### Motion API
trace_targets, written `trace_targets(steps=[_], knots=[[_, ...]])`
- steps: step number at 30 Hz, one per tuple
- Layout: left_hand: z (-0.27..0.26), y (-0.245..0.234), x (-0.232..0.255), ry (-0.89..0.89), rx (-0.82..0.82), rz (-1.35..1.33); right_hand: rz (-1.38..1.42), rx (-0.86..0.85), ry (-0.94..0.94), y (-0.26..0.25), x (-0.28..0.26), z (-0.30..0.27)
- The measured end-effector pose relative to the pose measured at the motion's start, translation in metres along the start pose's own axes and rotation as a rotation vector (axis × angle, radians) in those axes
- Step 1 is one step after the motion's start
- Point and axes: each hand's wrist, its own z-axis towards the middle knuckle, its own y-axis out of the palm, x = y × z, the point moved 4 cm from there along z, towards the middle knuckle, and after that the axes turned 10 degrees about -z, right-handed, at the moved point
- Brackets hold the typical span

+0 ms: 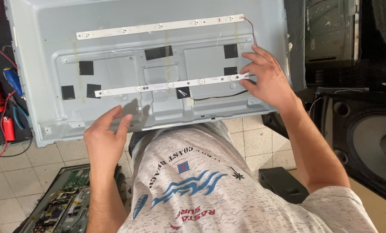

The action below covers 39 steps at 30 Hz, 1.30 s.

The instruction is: The person secures a white LED strip to the back of a television panel using clear packing tape. They then move to the front of the TV and connect a wire to the internal circuitry.

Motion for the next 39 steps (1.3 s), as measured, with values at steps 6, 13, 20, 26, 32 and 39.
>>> trace_targets(steps=[6,13,20,26,32,39], knots=[[0.002,0.004,-0.007,0.012,0.014,-0.011,0.001,-0.008,-0.004,-0.007,-0.002,-0.001],[0.008,-0.016,-0.033,0.032,0.124,0.044,0.046,0.089,-0.040,-0.028,-0.018,-0.004],[0.000,-0.168,-0.125,-0.057,0.679,0.243,0.189,0.198,-0.119,-0.045,-0.094,0.026],[-0.011,-0.288,-0.247,-0.090,0.649,0.439,0.289,0.219,-0.233,-0.045,-0.222,0.075],[0.029,-0.364,-0.355,-0.147,0.290,0.503,0.371,0.100,-0.168,-0.023,-0.378,0.130],[0.063,-0.389,-0.397,-0.093,-0.056,0.395,0.419,0.004,-0.226,0.014,-0.542,0.185]])
